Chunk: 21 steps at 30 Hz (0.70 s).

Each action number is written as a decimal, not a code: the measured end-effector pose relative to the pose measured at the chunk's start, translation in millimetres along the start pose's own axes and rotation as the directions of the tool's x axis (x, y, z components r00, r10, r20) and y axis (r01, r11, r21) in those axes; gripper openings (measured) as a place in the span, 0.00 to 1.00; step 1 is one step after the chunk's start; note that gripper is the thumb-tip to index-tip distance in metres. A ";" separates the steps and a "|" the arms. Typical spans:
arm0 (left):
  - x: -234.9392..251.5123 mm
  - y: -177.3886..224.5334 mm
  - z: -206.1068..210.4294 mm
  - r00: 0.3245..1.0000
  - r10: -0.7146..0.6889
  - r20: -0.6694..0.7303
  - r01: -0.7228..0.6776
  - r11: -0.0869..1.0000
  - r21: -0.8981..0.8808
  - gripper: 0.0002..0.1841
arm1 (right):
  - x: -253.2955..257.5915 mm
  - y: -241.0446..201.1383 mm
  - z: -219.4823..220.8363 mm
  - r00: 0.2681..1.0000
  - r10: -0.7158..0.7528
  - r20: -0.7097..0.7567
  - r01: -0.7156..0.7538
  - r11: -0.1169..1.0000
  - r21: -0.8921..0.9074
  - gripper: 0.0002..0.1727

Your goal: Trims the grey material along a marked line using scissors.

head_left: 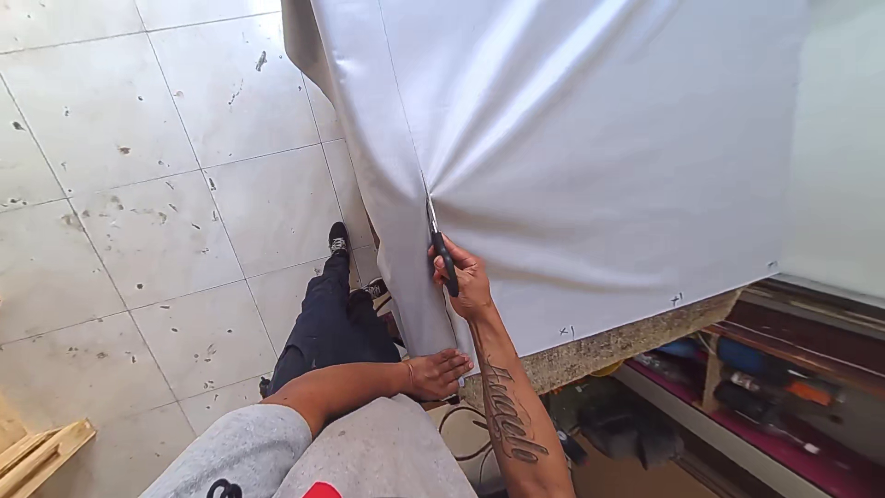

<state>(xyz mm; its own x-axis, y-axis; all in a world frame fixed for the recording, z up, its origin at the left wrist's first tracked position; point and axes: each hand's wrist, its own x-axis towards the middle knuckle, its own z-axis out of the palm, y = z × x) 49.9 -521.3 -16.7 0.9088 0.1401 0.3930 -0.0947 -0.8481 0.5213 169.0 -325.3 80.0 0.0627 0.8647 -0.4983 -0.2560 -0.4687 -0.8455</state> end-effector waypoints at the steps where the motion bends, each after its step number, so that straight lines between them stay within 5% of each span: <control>1: 0.8 -0.6 -1.2 1.000 -0.002 0.001 0.002 1.000 -0.006 0.13 | 3.1 -2.4 1.7 1.000 0.007 0.000 -0.007 1.000 0.006 0.28; 11: 3.5 -6.1 -14.7 0.970 0.033 0.240 0.034 0.963 -0.269 0.17 | 58.2 -31.2 26.7 1.000 0.000 -0.004 0.000 0.999 0.045 0.28; 21: 8.4 -15.9 -32.4 0.943 0.064 0.328 0.086 0.902 -0.423 0.19 | 114.7 -72.0 50.7 1.000 0.008 -0.021 -0.007 1.000 0.021 0.27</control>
<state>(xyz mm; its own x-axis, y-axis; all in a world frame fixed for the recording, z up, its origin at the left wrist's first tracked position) 45.9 -490.1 2.9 0.9837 -0.0898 0.1556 -0.1794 -0.5368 0.8244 145.6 -183.2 93.5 0.0812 0.8569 -0.5090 -0.2766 -0.4713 -0.8375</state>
